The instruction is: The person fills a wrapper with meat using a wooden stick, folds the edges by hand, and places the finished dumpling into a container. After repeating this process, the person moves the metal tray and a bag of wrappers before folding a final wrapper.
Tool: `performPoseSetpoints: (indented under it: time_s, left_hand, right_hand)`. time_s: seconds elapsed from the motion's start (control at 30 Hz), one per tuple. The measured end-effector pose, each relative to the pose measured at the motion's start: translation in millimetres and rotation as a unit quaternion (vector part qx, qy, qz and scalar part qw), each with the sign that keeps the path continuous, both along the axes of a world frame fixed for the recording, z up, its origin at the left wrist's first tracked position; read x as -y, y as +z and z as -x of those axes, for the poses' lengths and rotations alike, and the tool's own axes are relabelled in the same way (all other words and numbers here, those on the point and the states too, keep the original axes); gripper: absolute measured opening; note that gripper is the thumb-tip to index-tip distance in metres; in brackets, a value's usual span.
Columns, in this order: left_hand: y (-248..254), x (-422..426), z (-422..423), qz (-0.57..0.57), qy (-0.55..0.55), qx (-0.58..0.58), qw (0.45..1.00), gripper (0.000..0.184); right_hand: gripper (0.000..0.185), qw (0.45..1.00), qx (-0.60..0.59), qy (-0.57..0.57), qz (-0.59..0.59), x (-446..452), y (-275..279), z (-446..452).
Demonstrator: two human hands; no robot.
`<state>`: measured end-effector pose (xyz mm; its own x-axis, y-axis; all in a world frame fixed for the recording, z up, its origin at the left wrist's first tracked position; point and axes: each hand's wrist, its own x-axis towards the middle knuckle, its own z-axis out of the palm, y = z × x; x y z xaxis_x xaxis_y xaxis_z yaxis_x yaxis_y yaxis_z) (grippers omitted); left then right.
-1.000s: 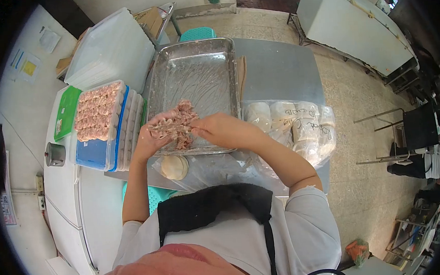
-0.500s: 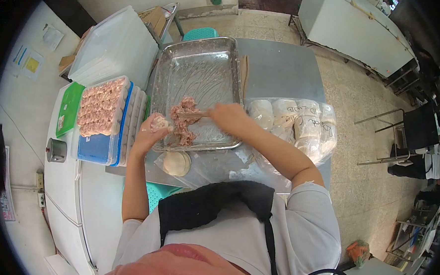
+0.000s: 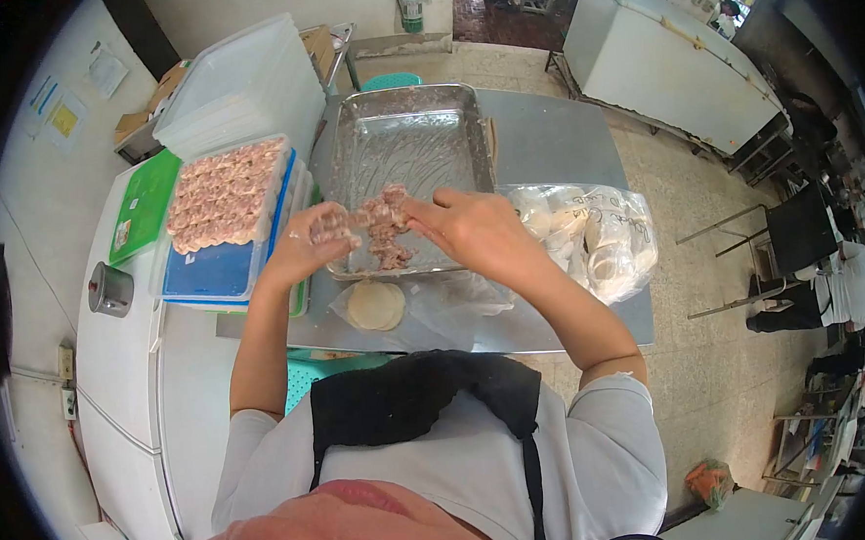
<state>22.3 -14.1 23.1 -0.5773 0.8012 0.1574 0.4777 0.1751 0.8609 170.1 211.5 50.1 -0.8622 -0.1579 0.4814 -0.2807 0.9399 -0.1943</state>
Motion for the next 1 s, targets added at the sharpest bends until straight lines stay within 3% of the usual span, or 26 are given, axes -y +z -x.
performPoseSetpoints:
  time_s: [0.07, 0.1, 0.13, 0.2, 0.23, 0.27, 0.33, 0.37, 0.43, 0.5, 0.53, 0.6, 0.67, 0.73, 0.8, 0.83, 0.9, 1.0]
  left_hand:
    - [-3, 19, 13, -0.011, 0.04, 0.107, 0.993, 0.033]
    - [2, 27, 18, 0.015, 0.03, 0.017, 0.999, 0.041]
    - [11, 37, 17, 0.014, 0.032, 0.017, 0.999, 0.041]
    - [26, 58, 15, -0.019, 0.023, -0.137, 0.99, 0.053]
    - [22, 69, 19, -0.017, 0.084, -0.246, 0.966, 0.062]
    - [23, 83, 21, -0.016, 0.087, -0.246, 0.965, 0.062]
    - [55, 103, 7, -0.03, 0.016, -0.011, 0.999, 0.055]
    - [51, 114, 9, -0.03, 0.019, -0.009, 0.999, 0.055]
    - [42, 130, 19, -0.083, 0.007, -0.134, 0.987, 0.044]
    - [39, 147, 29, -0.07, -0.023, -0.157, 0.985, 0.041]
    - [37, 155, 34, -0.053, -0.055, -0.18, 0.981, 0.038]
    - [24, 168, 41, -0.055, -0.019, -0.181, 0.982, 0.04]
    - [22, 180, 44, -0.015, 0.109, -0.002, 0.994, 0.046]
    - [29, 191, 46, -0.025, 0.128, 0.019, 0.991, 0.052]
    - [22, 197, 63, -0.054, 0.018, -0.078, 0.995, 0.056]
    - [19, 202, 62, -0.056, 0.019, -0.077, 0.995, 0.056]
    - [20, 213, 53, -0.09, 0.091, 0.068, 0.989, 0.053]
    - [36, 228, 52, -0.051, 0.054, 0.065, 0.995, 0.049]
  right_hand:
    - [0.026, 0.999, -0.045, 0.008, -0.019, 26, 2, -1]
    - [0.024, 0.995, -0.088, 0.015, -0.036, 39, 2, 0]
    - [0.024, 0.995, -0.088, 0.017, -0.037, 47, 5, 3]
    - [0.026, 0.999, -0.029, -0.013, -0.011, 55, 17, 12]
    - [0.026, 1.0, -0.027, -0.01, -0.012, 59, 23, 12]
    - [0.027, 0.999, -0.031, 0.01, 0.043, 61, 31, 12]
    - [0.029, 0.994, -0.033, 0.032, 0.098, 78, 41, 13]
    - [0.03, 0.99, -0.003, 0.066, 0.122, 89, 44, 14]
    - [0.031, 0.984, 0.029, 0.102, 0.142, 114, 39, 21]
    - [0.029, 0.978, 0.048, 0.164, 0.122, 144, 21, 36]
    - [0.029, 0.978, 0.05, 0.165, 0.12, 149, 26, 38]
    - [0.025, 0.998, 0.028, 0.053, -0.02, 157, 45, 42]
    - [0.025, 0.999, 0.001, 0.025, -0.035, 181, 51, 36]
    - [0.025, 0.998, -0.029, -0.004, -0.05, 198, 49, 41]
    - [0.025, 0.998, -0.014, 0.024, -0.057, 207, 40, 51]
    - [0.025, 0.998, -0.013, 0.024, -0.059, 207, 46, 53]
    - [0.027, 0.999, 0.021, 0.026, -0.017, 204, 62, 55]
    - [0.028, 0.995, -0.026, 0.088, 0.047, 221, 52, 59]
